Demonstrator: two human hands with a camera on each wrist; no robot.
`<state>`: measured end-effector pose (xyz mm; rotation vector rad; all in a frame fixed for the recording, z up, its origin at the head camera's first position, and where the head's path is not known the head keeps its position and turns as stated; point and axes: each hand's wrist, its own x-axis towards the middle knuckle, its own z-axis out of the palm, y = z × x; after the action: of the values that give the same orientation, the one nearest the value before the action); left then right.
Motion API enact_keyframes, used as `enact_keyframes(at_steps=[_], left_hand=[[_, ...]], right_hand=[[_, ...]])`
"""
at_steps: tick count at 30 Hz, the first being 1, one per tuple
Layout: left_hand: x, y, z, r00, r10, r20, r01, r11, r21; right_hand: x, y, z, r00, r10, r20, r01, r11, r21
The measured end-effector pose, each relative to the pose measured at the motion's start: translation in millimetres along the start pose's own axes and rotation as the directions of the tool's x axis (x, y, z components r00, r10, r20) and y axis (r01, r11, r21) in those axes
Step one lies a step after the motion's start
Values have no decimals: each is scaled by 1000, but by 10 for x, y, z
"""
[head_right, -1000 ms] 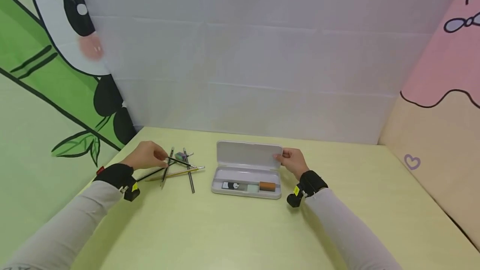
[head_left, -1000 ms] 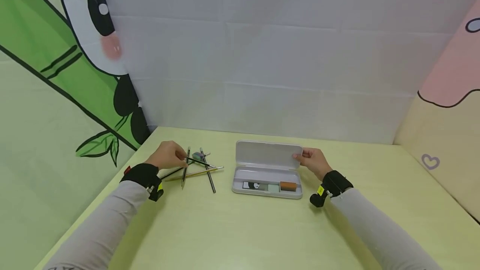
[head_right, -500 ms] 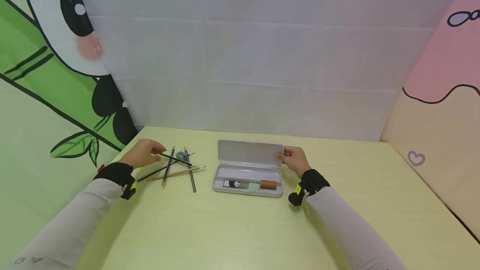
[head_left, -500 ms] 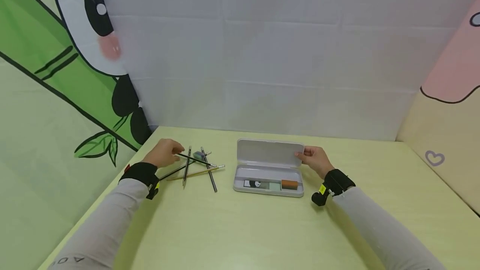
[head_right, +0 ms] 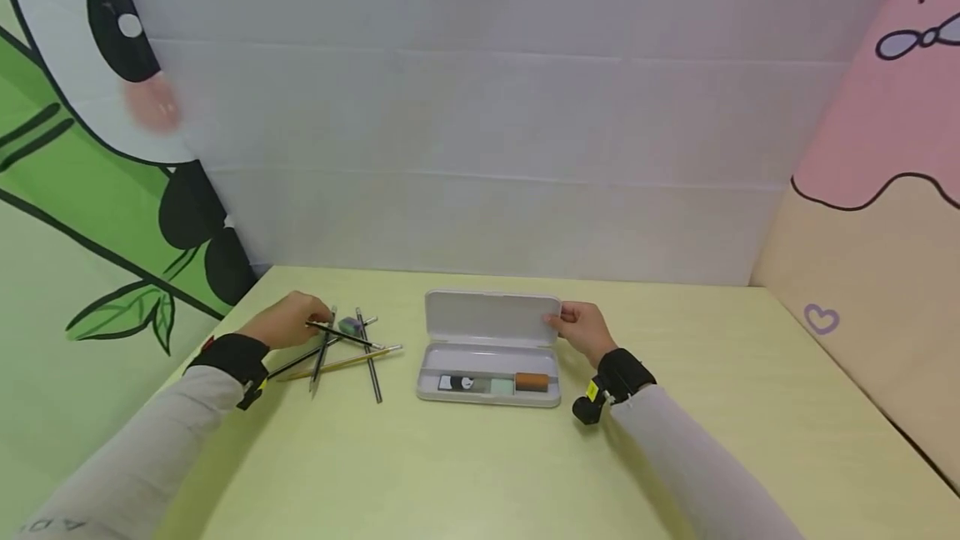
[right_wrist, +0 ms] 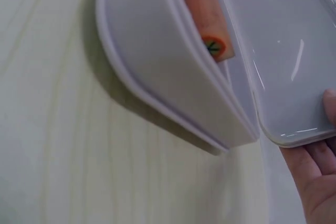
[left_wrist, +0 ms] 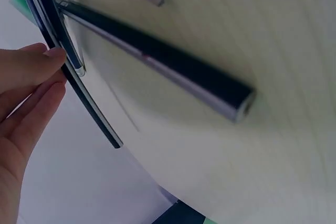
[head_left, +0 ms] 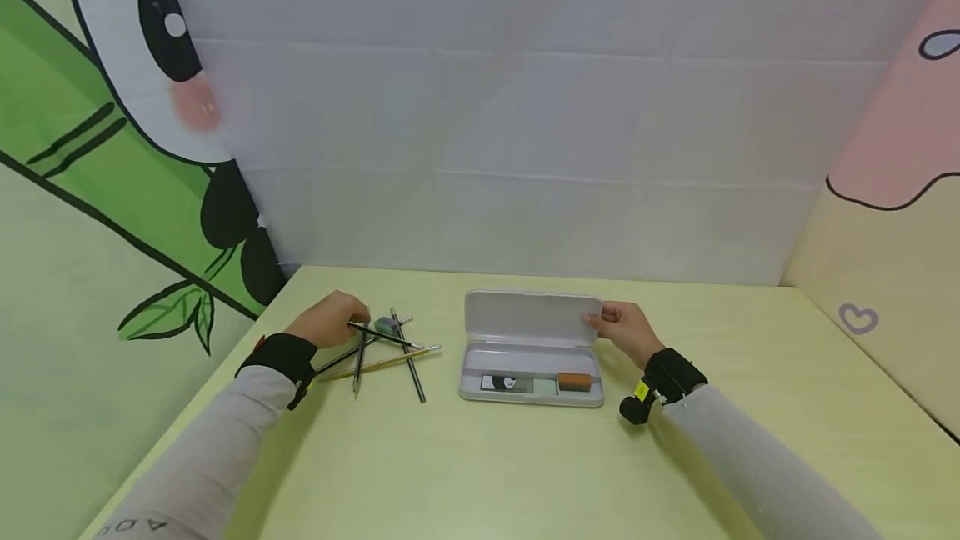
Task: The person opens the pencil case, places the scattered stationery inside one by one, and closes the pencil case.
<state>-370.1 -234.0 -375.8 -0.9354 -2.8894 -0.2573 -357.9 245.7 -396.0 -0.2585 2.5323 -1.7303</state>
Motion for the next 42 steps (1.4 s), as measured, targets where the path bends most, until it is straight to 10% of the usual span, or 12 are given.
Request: enact_keyframes(at_steps=[22, 42], left_hand=[[-165, 67, -113, 1000, -14, -14, 15, 996, 86], [55, 297, -394, 993, 64, -94, -60, 997, 48]], right_hand=[[25, -20, 43, 999, -23, 24, 22, 1000, 6], [62, -74, 90, 999, -32, 0, 32, 999, -40]])
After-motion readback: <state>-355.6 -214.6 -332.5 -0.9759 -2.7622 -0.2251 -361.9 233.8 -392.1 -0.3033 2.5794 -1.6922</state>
